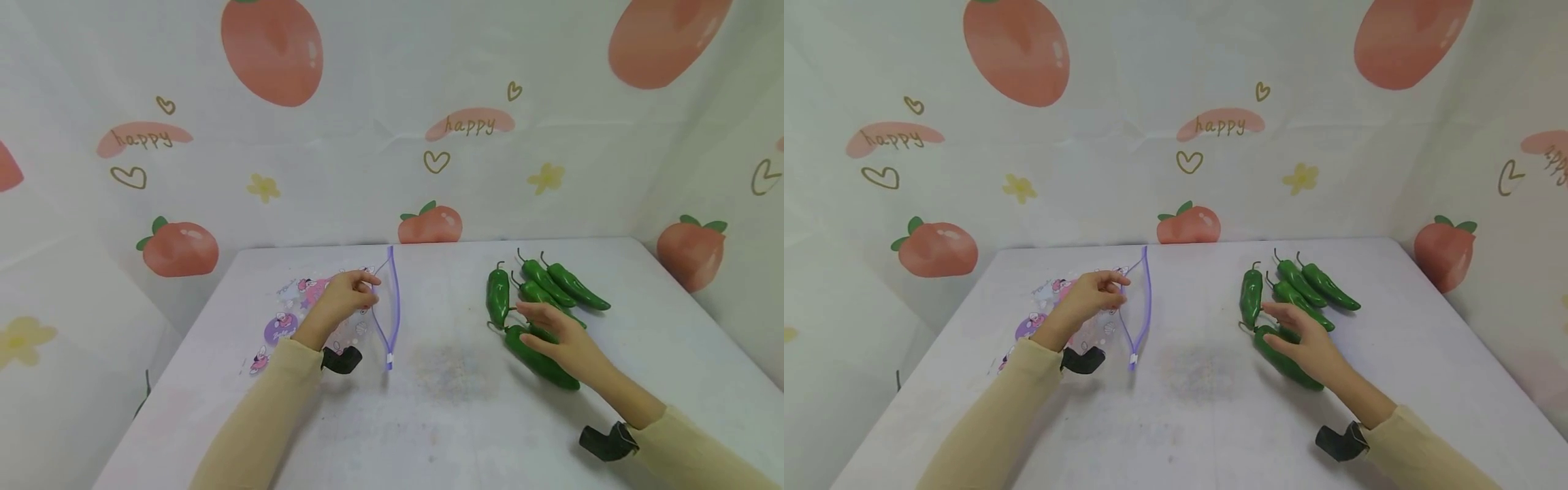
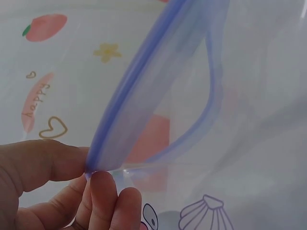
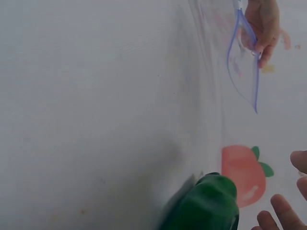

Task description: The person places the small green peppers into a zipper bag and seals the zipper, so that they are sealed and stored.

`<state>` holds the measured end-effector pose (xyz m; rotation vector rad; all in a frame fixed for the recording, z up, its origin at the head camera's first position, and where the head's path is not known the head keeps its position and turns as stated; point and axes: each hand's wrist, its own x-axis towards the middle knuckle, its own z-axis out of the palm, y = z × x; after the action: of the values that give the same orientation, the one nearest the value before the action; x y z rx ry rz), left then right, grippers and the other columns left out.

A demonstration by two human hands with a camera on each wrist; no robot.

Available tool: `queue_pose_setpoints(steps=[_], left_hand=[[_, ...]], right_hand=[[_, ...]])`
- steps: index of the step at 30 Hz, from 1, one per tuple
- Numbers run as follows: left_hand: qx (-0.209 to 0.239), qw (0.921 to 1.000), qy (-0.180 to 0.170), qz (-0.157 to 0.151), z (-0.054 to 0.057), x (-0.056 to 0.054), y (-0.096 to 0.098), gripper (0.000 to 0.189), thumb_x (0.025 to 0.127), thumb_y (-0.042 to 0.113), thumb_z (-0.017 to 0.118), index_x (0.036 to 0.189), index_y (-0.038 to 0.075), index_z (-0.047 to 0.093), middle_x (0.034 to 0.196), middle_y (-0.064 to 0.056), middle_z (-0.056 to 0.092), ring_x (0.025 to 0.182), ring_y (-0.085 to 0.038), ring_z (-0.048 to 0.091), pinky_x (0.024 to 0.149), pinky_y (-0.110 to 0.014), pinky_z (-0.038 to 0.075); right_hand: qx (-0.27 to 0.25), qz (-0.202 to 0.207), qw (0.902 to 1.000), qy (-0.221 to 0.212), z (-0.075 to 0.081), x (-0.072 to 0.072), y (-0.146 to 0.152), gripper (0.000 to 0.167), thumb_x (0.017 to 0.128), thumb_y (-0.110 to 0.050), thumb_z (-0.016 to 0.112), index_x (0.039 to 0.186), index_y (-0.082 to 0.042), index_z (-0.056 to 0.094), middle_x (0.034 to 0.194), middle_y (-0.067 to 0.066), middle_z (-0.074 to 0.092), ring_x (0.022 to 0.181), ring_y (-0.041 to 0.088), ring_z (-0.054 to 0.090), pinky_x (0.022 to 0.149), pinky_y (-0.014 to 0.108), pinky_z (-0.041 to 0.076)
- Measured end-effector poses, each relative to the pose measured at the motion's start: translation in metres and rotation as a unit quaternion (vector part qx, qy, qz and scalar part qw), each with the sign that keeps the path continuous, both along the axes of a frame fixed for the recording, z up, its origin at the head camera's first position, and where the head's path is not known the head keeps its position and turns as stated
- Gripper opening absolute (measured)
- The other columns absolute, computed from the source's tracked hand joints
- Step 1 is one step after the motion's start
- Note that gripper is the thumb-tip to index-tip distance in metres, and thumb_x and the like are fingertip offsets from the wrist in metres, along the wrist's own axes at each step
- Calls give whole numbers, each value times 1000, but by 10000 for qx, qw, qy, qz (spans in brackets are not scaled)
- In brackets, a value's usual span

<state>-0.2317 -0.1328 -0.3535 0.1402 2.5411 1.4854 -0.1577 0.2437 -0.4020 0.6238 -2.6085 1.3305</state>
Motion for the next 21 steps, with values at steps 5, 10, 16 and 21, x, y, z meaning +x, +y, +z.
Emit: queue_pose_setpoints(steps=[5,10,16,21], left_hand=[[23,10000,-14,-27,0,0,0,31,85,6,66,116,5,63,84,-5,58,74,-16,56,81,-39,52],[-20,10000,39,-54,1,0,1,31,85,7,65,116,5,63,84,-4,58,73,-16,55,77,-35,52],[7,10000,44,-65,2,1,1,30,85,6,65,116,5,63,83,-5,58,74,-16,56,79,-36,52],[21,10000,19,-35,2,2,2,30,86,6,65,115,4,63,83,-5,57,74,-16,56,76,-31,52]], right_hand=[[-13,-40,10000,18,-1,6,4,46,89,-8,68,132,-2,53,129,24,56,113,-22,41,92,2,36],[-68,-90,9999,-64,-3,9,7,45,89,-8,68,131,-1,53,128,25,56,113,-22,41,92,1,34],[-73,-96,9996,-271,-7,13,9,45,89,-10,67,129,5,52,130,27,54,111,-24,39,91,1,34],[-130,-55,9993,-334,-10,14,9,45,89,-8,68,128,8,51,129,30,54,110,-23,40,91,1,34]])
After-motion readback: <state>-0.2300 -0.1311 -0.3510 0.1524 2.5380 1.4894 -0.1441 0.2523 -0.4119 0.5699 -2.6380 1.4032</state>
